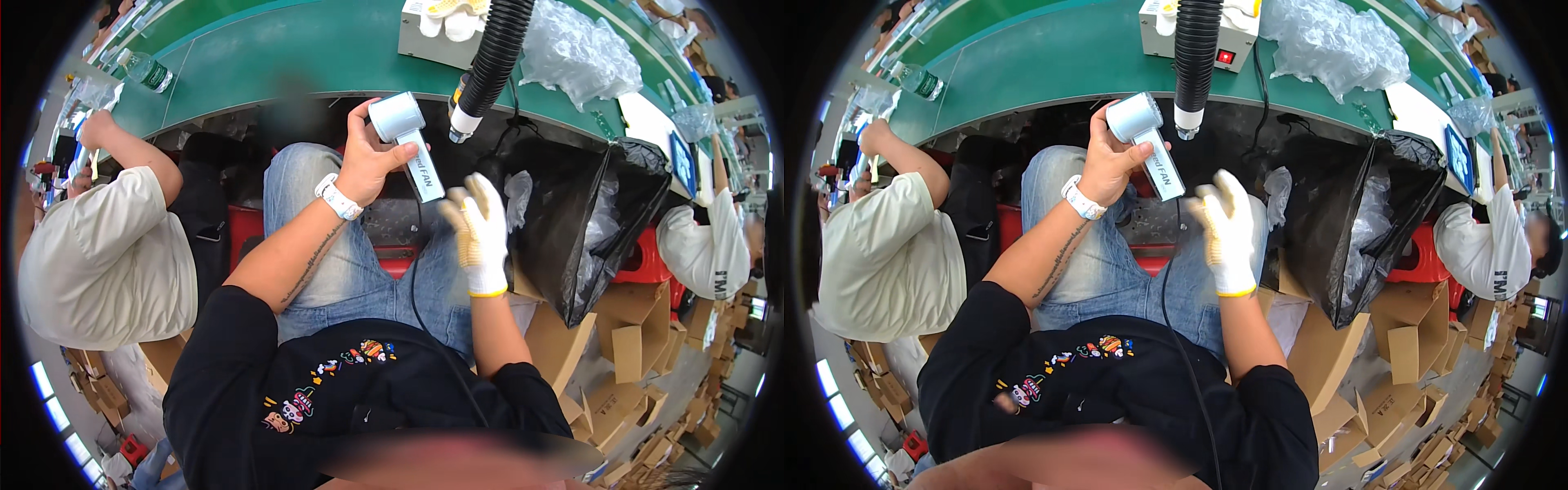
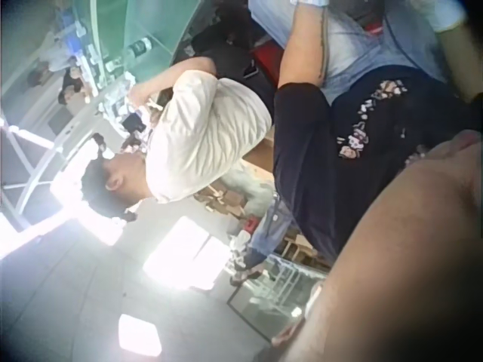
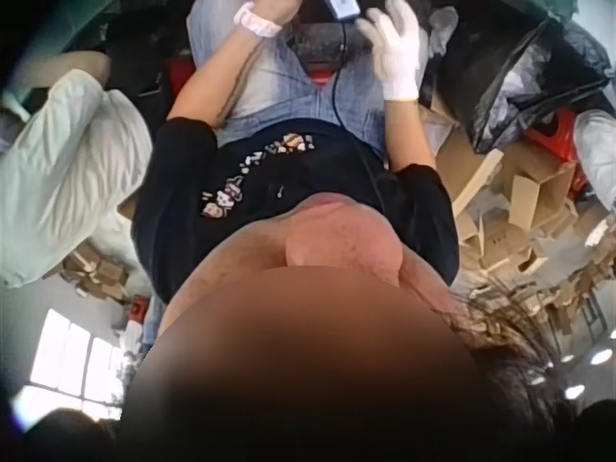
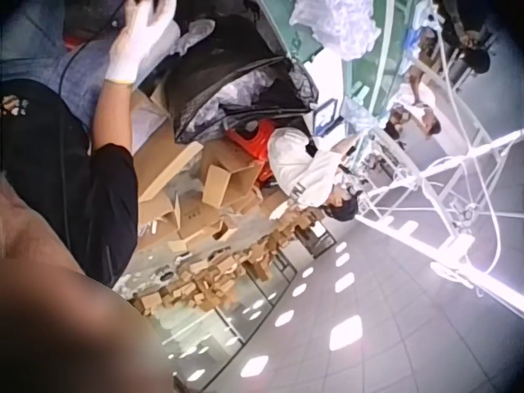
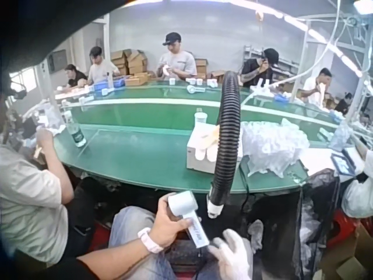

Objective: Manually assembling small white cylindrical electronic components and pins on an assembly line.

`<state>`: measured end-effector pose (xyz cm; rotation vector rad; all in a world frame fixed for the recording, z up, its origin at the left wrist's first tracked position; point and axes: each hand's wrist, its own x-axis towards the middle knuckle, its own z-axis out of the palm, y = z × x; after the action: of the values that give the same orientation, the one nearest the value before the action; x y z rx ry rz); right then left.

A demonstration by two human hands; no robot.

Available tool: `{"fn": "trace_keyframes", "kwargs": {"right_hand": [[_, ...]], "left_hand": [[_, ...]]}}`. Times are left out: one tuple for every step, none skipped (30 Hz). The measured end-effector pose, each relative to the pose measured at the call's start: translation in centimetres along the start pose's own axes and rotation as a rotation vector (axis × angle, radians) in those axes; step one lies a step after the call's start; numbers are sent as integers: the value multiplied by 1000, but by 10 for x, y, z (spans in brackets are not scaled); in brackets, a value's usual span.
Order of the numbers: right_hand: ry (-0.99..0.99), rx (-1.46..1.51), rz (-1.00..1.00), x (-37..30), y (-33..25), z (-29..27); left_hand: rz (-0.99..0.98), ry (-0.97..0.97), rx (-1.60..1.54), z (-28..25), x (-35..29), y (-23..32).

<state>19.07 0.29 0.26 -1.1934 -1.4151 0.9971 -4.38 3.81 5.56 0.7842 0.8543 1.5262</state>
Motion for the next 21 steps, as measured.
{"fn": "trace_keyframes", "kwargs": {"right_hand": [[-22, 22, 1, 2, -5, 4], [-48, 45, 3, 3, -11, 8], [-73, 67, 4, 6, -17, 11], [-95, 88, 4, 10, -24, 13], [-117, 108, 3, 15, -30, 16], [-139, 129, 1, 19, -36, 17], [-162, 152, 2, 22, -40, 19], [-185, 175, 3, 25, -44, 21], [-207, 198, 3, 27, -46, 22], [-229, 222, 3, 29, -47, 22], [-220, 224, 3, 30, -46, 21], [-242, 106, -90, 33, -47, 19], [-261, -12, -182, 35, -48, 16], [-279, -132, -273, 36, -49, 12], [-273, -133, -269, 36, -50, 6], [-389, -120, -217, 34, -52, -2], [-506, -102, -173, 36, -55, -9], [-618, -85, -126, 37, -57, -15], [-606, -86, -125, 37, -62, -23], [-783, -48, 50, 36, -69, -33], [-963, -8, 233, 32, -75, -43]], "left_hand": [[33, -40, -30, 1, 0, -1], [65, -76, -60, 3, -2, -1], [97, -112, -90, 4, -3, -1], [96, -119, -90, 4, 0, 0], [100, -132, -37, 2, 4, 2], [104, -145, 16, -1, 8, 5], [107, -156, 71, -5, 8, 8], [105, -161, 74, -12, 7, 14], [-81, -174, -3, -18, 6, 26], [-267, -185, -79, -24, 5, 38], [-455, -194, -153, -24, 5, 43], [-459, -196, -153, -21, 5, 44], [-459, -158, 18, -17, 5, 43], [-458, -122, 189, -12, 3, 42], [-453, -86, 360, -7, 0, 41], [-458, -94, 361, -6, -6, 38], [-248, -222, 519, -6, -15, 33], [-36, -352, 671, -6, -26, 28], [-36, -364, 672, -1, -45, 25], [9, -391, 673, 5, -68, 20], [50, -411, 670, 8, -83, 13]]}}
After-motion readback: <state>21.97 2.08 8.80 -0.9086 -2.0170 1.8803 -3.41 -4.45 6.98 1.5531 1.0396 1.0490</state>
